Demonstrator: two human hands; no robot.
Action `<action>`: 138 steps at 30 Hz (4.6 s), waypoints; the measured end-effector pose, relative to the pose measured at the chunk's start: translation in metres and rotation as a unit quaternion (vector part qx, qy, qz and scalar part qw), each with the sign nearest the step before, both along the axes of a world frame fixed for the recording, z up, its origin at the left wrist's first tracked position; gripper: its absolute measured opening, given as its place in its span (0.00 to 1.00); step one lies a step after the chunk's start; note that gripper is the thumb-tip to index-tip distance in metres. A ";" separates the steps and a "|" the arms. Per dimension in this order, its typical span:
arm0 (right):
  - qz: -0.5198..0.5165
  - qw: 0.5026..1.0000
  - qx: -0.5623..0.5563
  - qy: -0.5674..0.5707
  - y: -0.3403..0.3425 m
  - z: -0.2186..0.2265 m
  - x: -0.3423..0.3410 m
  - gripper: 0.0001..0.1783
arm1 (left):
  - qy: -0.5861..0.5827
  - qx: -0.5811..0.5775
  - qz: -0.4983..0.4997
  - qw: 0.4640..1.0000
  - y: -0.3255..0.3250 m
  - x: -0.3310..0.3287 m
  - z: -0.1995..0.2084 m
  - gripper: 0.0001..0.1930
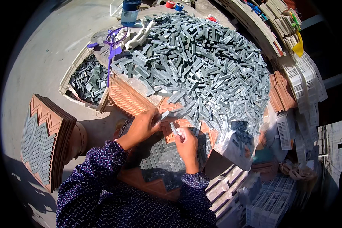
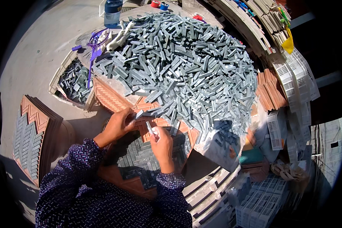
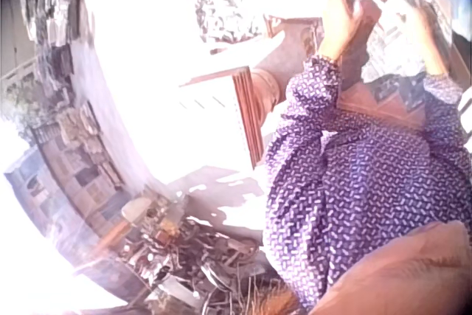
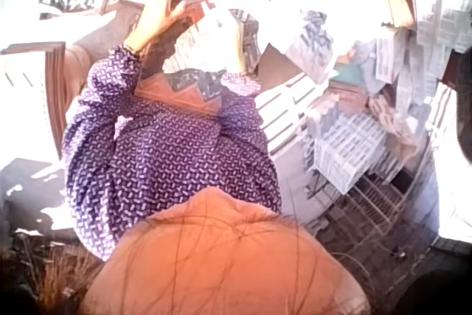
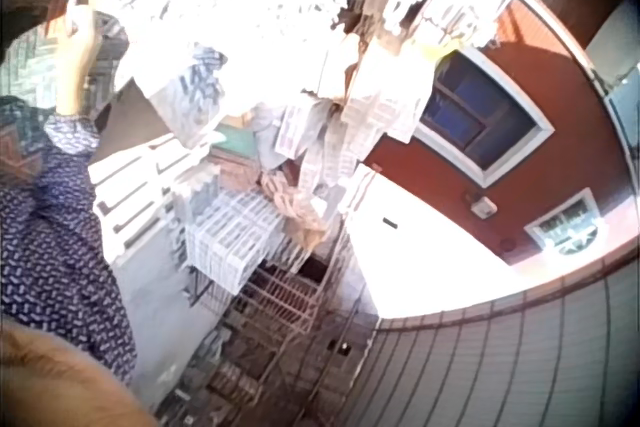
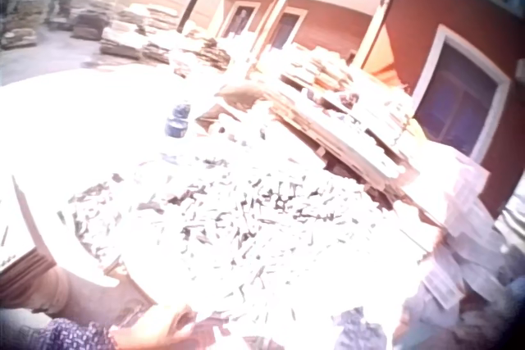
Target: The person places small rectangular tiles by hand onto a square board, arranging them in a herringbone pattern. They repeatedly pick tiles from a pile and press them into place, then flip the board to inspect the pattern.
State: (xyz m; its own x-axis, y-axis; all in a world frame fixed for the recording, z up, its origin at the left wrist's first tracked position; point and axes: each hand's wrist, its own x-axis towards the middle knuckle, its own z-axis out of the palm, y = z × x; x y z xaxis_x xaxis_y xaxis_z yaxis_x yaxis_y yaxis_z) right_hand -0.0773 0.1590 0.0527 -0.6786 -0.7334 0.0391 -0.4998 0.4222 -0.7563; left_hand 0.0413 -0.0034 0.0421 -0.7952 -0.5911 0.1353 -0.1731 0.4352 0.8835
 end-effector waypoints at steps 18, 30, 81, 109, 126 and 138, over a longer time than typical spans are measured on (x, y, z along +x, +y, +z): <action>0.123 0.987 -0.019 0.101 -0.007 -0.012 0.011 0.17 | 0.011 -0.123 0.015 0.992 0.019 0.049 -0.016 0.10; 0.235 0.969 0.043 0.057 -0.020 0.009 -0.008 0.24 | 0.005 -0.113 0.002 0.994 0.017 0.047 -0.015 0.09; -0.007 0.998 -0.062 -0.010 0.122 0.028 0.050 0.11 | -0.188 -0.323 -0.259 0.891 0.062 0.038 -0.001 0.41; 0.010 0.996 -0.083 -0.024 0.115 0.017 0.053 0.09 | -0.064 -0.282 -0.320 0.902 0.041 -0.010 0.002 0.29; 0.000 0.995 -0.102 -0.009 0.124 0.016 0.052 0.10 | -0.058 -0.361 -0.317 0.875 0.029 0.007 0.012 0.12; -0.007 0.994 -0.107 0.002 0.126 0.020 0.048 0.10 | -0.049 -0.376 -0.416 0.827 0.010 -0.018 0.015 0.14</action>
